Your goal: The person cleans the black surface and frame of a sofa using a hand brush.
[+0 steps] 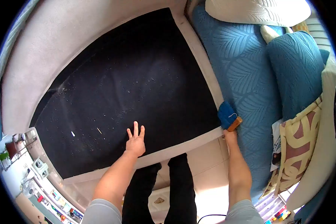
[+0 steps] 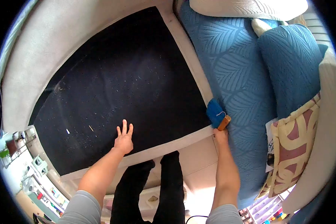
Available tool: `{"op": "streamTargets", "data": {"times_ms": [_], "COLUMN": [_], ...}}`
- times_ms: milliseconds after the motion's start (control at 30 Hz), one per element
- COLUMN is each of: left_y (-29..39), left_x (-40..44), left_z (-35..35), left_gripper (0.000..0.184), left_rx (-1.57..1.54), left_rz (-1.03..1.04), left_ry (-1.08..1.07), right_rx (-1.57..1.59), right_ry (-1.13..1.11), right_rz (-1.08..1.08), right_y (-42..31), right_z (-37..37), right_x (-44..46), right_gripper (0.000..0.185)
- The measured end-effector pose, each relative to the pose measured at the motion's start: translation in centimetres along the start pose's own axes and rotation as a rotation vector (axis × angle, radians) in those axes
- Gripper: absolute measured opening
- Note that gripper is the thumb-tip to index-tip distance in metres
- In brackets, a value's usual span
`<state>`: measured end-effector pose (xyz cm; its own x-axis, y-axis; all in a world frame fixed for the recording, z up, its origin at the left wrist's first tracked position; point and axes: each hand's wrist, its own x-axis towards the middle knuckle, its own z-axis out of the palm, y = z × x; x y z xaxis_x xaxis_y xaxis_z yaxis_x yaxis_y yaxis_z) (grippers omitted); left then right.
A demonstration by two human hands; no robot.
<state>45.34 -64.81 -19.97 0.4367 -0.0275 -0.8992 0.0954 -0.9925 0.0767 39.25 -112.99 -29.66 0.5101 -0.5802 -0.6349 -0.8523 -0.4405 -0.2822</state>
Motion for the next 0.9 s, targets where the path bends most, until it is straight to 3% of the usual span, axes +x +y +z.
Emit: {"op": "streamTargets", "data": {"times_ms": [133,300,467,567,667,767,833,900], "left_y": [-0.9,-1.2,-1.1,-1.4,-0.3,-0.5,0.0,-0.4], "left_x": [-0.4,-0.7,-0.3,0.1,-0.2,0.7,0.0,0.5], "left_z": [0.6,1.3,1.9,2.4,1.1,2.1,0.8,1.7], "left_gripper": [0.090,0.090,0.090,0.091,0.088,0.090,0.091,0.091], "left_rx": [-0.007,-0.003,0.035,0.049,0.050,0.083,0.028,0.060], "left_rz": [0.026,0.032,0.025,0.036,-0.011,-0.028,-0.048,-0.043], "left_ry": [0.032,0.041,0.025,0.035,-0.031,-0.037,-0.067,-0.047], "right_rx": [-0.013,0.020,0.034,-0.029,0.047,0.096,0.244,0.047], "right_ry": [0.018,0.081,-0.058,-0.009,0.138,0.034,0.060,0.119], "right_rz": [-0.106,-0.082,-0.163,-0.028,-0.215,0.031,0.122,-0.139], "right_y": [1.0,2.1,5.6,2.2,-1.8,3.6,2.3,5.2], "right_z": [0.1,0.8,1.5,-0.7,-2.5,-2.2,-2.9,-1.0], "right_x": [-0.2,-1.2,0.3,-4.4,-12.9,-16.5,-19.6,-16.9], "right_gripper": [0.042,0.046,0.054,0.051,0.049,0.052,0.050,0.050]}}
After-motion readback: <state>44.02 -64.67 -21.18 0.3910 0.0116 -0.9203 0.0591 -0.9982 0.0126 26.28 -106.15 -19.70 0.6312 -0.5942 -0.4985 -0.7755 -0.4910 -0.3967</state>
